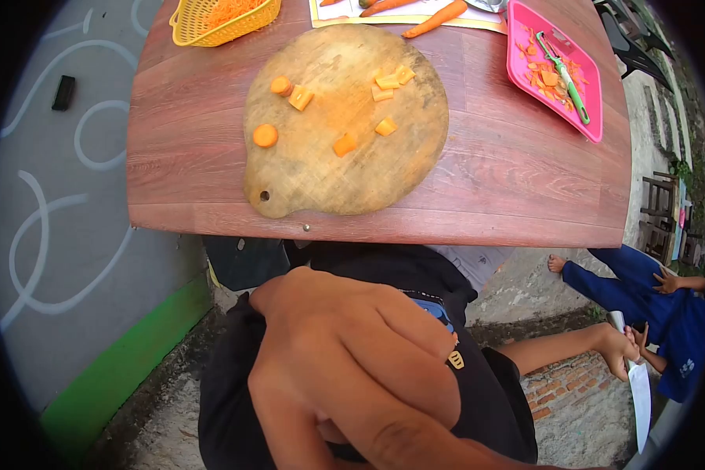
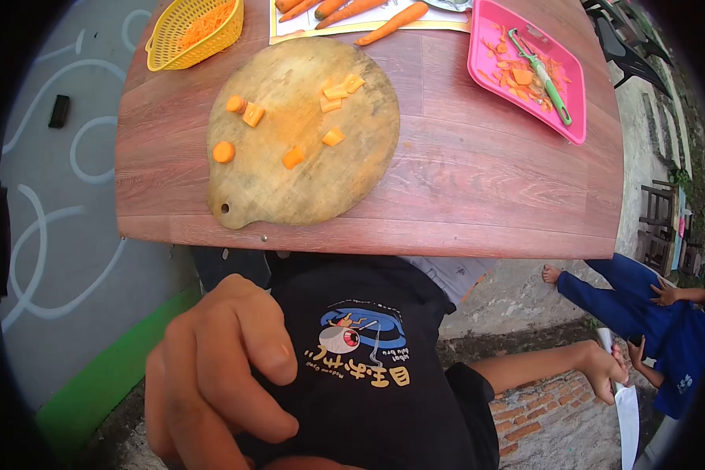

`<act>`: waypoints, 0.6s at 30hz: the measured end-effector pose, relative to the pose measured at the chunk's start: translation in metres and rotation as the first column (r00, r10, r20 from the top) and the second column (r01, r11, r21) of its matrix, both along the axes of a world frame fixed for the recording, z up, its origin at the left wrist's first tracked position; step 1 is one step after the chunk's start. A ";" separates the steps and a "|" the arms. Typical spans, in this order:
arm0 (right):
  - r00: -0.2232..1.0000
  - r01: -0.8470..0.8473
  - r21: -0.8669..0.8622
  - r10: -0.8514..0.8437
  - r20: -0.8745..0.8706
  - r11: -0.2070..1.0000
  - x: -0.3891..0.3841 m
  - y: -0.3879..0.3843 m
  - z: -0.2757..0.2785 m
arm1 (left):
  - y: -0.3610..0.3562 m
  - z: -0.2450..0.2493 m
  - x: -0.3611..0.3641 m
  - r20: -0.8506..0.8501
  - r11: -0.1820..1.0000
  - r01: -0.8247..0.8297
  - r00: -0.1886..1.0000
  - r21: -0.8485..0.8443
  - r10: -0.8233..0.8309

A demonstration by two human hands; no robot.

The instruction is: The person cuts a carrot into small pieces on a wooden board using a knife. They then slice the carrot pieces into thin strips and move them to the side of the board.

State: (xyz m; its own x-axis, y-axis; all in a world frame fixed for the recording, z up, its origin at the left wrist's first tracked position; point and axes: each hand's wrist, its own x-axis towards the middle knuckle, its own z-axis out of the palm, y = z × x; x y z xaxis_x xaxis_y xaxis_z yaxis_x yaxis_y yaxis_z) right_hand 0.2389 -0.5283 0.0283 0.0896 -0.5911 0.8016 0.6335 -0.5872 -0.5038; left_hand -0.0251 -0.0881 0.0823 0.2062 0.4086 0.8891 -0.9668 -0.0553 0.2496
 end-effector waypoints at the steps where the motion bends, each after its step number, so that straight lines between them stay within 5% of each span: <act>1: 1.000 -0.004 0.014 0.004 0.007 1.000 0.001 0.002 -0.003 | 0.017 -0.004 -0.015 -0.053 0.974 0.227 0.973 0.000 -0.226; 2: 0.995 0.080 -0.038 -0.077 0.068 0.996 0.002 0.003 -0.006 | 0.032 -0.013 -0.030 -0.109 0.897 0.441 0.891 -0.021 -0.440; 3: 0.978 0.170 -0.085 -0.157 0.139 0.982 0.003 0.004 -0.007 | 0.029 -0.022 -0.027 0.081 0.961 0.247 0.968 -0.125 -0.238; 4: 0.967 0.161 -0.090 -0.139 0.215 0.983 0.002 0.003 -0.007 | 0.047 -0.038 -0.041 -0.064 0.992 0.052 0.996 -0.113 -0.060; 5: 0.965 0.162 -0.087 -0.140 0.222 0.983 0.000 -0.002 -0.004 | 0.065 -0.038 -0.059 -0.464 0.970 -0.241 0.857 0.025 0.225; 6: 0.968 0.209 -0.095 -0.193 0.158 0.973 -0.005 -0.008 -0.002 | 0.087 -0.048 -0.068 -0.697 0.835 -0.452 0.488 0.313 0.525; 7: 0.965 0.255 -0.103 -0.247 0.088 0.961 -0.014 -0.011 -0.003 | 0.100 -0.060 -0.072 -0.626 0.614 -0.425 0.129 0.665 0.769; 8: 0.965 0.233 -0.098 -0.242 -0.101 0.968 -0.030 0.000 0.004 | 0.106 -0.071 -0.075 -0.381 0.326 -0.251 -0.217 0.911 0.899; 9: 0.966 0.227 -0.089 -0.236 -0.105 0.970 -0.033 -0.012 0.003 | 0.104 -0.075 -0.076 -0.373 0.317 -0.252 -0.223 0.915 0.901; 11: 0.899 0.075 -0.072 -0.099 -0.428 0.995 -0.043 -0.045 0.004 | 0.098 -0.083 -0.074 -0.583 0.548 -0.206 -0.364 0.811 0.726; 12: 0.933 0.114 -0.067 -0.130 -0.336 0.991 -0.047 -0.041 0.002 | 0.098 -0.090 -0.070 -0.530 0.480 -0.225 -0.316 0.848 0.787; 13: 0.932 0.119 -0.067 -0.135 -0.337 0.991 -0.048 -0.039 -0.002 | 0.099 -0.097 -0.067 -0.530 0.481 -0.222 -0.313 0.848 0.789; 15: 0.948 0.312 -0.060 -0.315 -0.045 0.948 -0.048 -0.033 -0.009 | 0.102 -0.104 -0.059 -0.650 0.549 -0.362 -0.288 0.754 0.703; 16: 0.904 0.370 -0.088 -0.380 -0.194 0.925 -0.052 -0.034 -0.008 | 0.102 -0.103 -0.056 -0.649 0.555 -0.351 -0.273 0.754 0.710; 17: 0.849 0.268 -0.114 -0.290 -0.442 0.957 -0.057 -0.047 -0.004 | 0.103 -0.103 -0.051 -0.660 0.549 -0.422 -0.181 0.722 0.729; 18: 0.855 0.173 -0.091 -0.196 -0.480 0.981 -0.056 -0.061 -0.008 | 0.102 -0.102 -0.047 -0.664 0.547 -0.489 -0.091 0.679 0.742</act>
State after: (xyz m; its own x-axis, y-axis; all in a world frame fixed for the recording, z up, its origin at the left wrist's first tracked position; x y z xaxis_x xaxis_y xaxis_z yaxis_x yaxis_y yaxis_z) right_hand 0.1825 -0.5890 0.0205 0.3661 -0.6016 0.7099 0.1936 -0.6970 -0.6905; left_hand -0.0725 0.0142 -0.0201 0.5525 0.7203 0.4195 0.3313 -0.6516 0.6824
